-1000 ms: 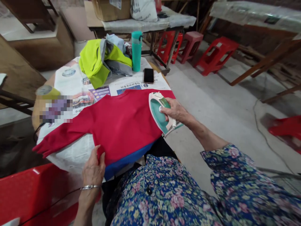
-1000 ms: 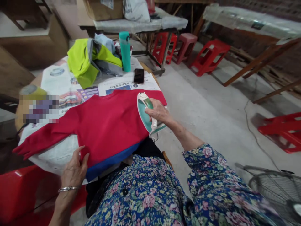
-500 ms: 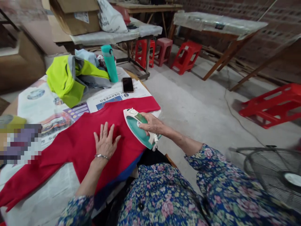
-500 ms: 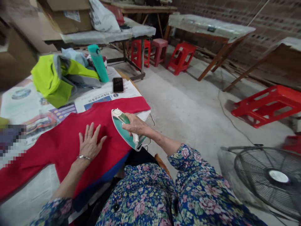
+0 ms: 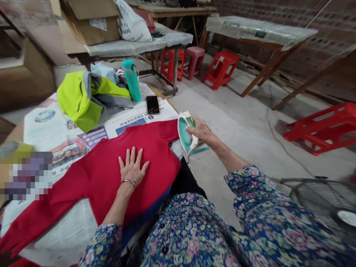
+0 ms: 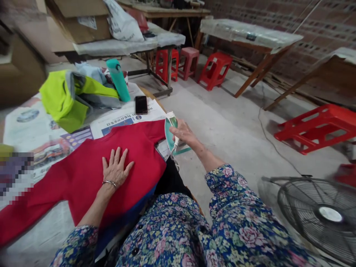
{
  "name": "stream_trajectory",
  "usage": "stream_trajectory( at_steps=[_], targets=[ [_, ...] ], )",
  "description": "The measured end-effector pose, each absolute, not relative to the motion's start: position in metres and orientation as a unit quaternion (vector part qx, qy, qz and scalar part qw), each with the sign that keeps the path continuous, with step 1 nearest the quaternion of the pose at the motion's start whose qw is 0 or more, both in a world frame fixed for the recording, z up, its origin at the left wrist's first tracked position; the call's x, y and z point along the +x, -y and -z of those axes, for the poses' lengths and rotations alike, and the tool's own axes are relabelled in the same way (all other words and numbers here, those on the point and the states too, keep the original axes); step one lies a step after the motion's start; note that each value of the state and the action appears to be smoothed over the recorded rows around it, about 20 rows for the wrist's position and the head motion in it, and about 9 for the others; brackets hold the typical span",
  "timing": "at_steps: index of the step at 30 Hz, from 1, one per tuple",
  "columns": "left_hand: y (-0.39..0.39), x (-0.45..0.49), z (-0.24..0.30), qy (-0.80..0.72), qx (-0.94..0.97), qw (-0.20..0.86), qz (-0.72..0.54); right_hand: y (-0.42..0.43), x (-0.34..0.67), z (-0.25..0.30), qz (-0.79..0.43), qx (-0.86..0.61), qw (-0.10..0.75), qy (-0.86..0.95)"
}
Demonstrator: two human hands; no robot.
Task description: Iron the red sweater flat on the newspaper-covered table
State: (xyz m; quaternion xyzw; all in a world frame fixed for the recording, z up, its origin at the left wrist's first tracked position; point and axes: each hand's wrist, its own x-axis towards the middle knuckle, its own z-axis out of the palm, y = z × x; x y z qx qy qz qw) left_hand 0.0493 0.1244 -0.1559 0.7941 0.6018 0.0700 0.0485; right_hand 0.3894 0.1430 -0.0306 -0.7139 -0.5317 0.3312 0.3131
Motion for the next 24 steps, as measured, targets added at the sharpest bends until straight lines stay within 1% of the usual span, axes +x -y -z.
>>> stream_trajectory(
  at_steps=[3,9,13,15,17,20,24],
  targets=[
    [-0.124,0.049,0.155,-0.598,0.797,0.048,-0.072,-0.145,0.376,0.018,-0.320,-0.716,0.293,0.547],
    [-0.119,0.042,0.153,-0.568,0.815,0.044,-0.107,-0.165,0.321,0.002,-0.431,-0.573,0.282,0.637],
    [-0.116,0.042,0.151,-0.570,0.812,0.049,-0.117,-0.184,0.288,0.009,-0.485,-0.531,0.236,0.654],
    [-0.115,0.043,0.150,-0.575,0.808,0.049,-0.119,-0.189,0.285,0.013,-0.489,-0.535,0.230,0.649],
    [-0.114,0.043,0.151,-0.577,0.806,0.048,-0.120,-0.189,0.292,0.015,-0.488,-0.547,0.241,0.636],
    [-0.115,0.042,0.156,-0.572,0.810,0.047,-0.122,-0.182,0.319,0.017,-0.474,-0.580,0.268,0.606],
    [-0.119,0.042,0.163,-0.576,0.806,0.051,-0.124,-0.170,0.366,0.022,-0.435,-0.659,0.283,0.544]
  ],
)
